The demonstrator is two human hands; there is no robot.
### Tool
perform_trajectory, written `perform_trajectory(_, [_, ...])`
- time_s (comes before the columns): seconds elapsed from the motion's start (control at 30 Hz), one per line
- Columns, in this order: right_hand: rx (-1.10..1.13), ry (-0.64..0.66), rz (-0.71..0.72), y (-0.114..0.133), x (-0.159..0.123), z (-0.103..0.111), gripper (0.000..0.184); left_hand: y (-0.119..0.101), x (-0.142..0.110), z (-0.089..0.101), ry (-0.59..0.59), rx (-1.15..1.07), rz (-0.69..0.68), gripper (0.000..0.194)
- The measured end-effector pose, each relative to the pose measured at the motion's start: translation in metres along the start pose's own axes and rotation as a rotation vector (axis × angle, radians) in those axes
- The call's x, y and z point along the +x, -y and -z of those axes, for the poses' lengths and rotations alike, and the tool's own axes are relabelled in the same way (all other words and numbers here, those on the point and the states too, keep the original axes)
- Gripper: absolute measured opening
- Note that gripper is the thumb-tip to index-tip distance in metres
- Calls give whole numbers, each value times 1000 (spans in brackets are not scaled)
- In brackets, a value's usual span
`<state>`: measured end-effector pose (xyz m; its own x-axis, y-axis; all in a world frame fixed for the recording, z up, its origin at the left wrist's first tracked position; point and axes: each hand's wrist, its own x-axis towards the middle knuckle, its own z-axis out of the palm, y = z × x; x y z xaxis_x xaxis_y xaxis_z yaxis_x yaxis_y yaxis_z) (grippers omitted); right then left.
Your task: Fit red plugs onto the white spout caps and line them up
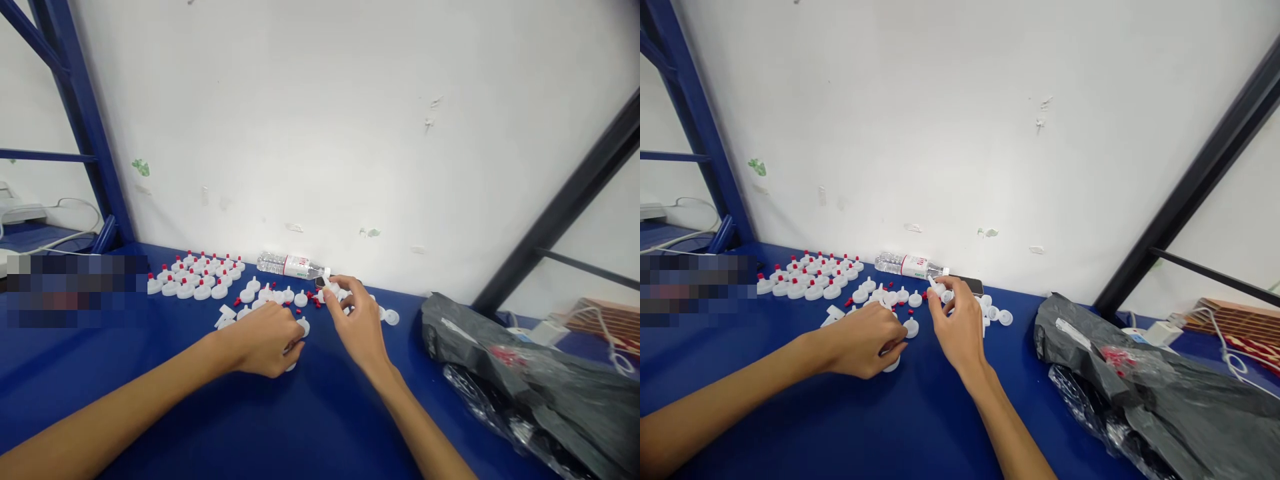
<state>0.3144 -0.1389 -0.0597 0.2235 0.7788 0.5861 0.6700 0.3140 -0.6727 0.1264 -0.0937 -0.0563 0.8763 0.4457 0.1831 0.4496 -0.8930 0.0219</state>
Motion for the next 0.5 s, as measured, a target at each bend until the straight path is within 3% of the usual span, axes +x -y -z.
perform_trajectory(0.13, [26, 17, -1, 0, -1, -2, 24, 18, 1, 12, -21, 30, 86, 43])
perform_trajectory(0.3, [33, 10, -8, 0, -2, -2, 25, 79, -10, 42, -131, 168, 476, 47])
perform_trajectory(0.4, [30, 17, -12, -1, -1, -2, 24, 111, -21, 47, -71, 174, 645, 40])
perform_trajectory(0.5, [15, 20, -7, -2, -2, -3, 24, 126, -30, 41, 59, 70, 672, 23])
